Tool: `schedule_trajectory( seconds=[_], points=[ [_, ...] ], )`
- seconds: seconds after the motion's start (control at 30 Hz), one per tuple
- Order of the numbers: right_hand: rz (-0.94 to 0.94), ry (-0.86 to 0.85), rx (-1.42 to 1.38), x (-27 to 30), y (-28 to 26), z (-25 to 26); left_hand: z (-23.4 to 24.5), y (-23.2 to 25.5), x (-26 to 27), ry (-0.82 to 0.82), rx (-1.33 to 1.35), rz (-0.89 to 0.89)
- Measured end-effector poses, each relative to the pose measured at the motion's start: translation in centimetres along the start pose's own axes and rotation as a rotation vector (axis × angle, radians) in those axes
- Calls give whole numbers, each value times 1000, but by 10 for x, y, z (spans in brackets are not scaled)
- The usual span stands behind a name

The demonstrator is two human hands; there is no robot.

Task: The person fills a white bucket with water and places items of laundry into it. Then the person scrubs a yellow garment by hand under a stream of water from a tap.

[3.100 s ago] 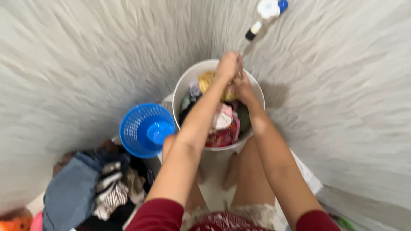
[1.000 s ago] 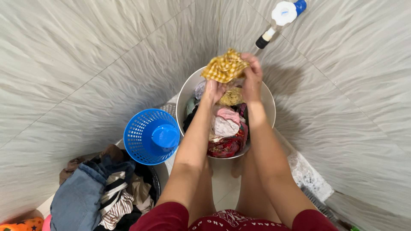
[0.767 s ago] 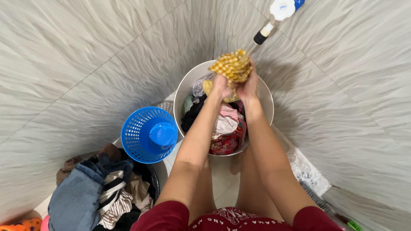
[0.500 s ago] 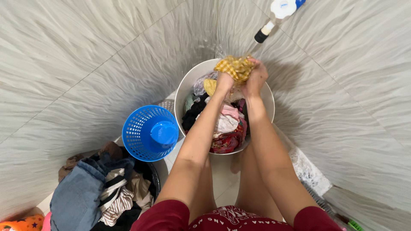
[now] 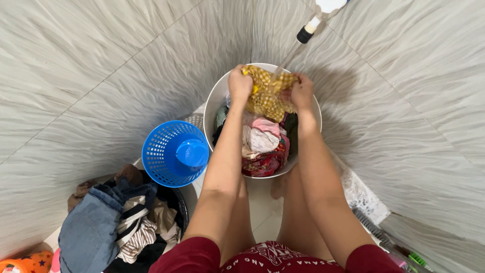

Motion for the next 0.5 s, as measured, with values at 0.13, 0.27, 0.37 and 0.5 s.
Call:
schedule_trajectory(
  seconds=[0.13, 0.27, 0.37, 0.5],
  points=[
    [234, 48, -135, -3, -10, -11, 13, 11, 0, -40, 50, 148],
    [135, 168, -278, -2, -12, -11, -5, 9, 1, -278, 765, 268],
    [-112, 135, -455, 7, -12, -8, 1, 2, -9, -209, 1162, 95],
    [-78, 35, -433, 8, -12, -15, -51, -55, -4, -306, 1441, 647]
  ],
)
Point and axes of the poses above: each hand's wrist, its own x-axis away from the middle knuckle, its own z-axis out of the back of the hand, y = z × x, the point moved 7 cm from there along -x, towards the middle knuckle, and after that the axes turned 1 degree about z, right-handed, at the moved point
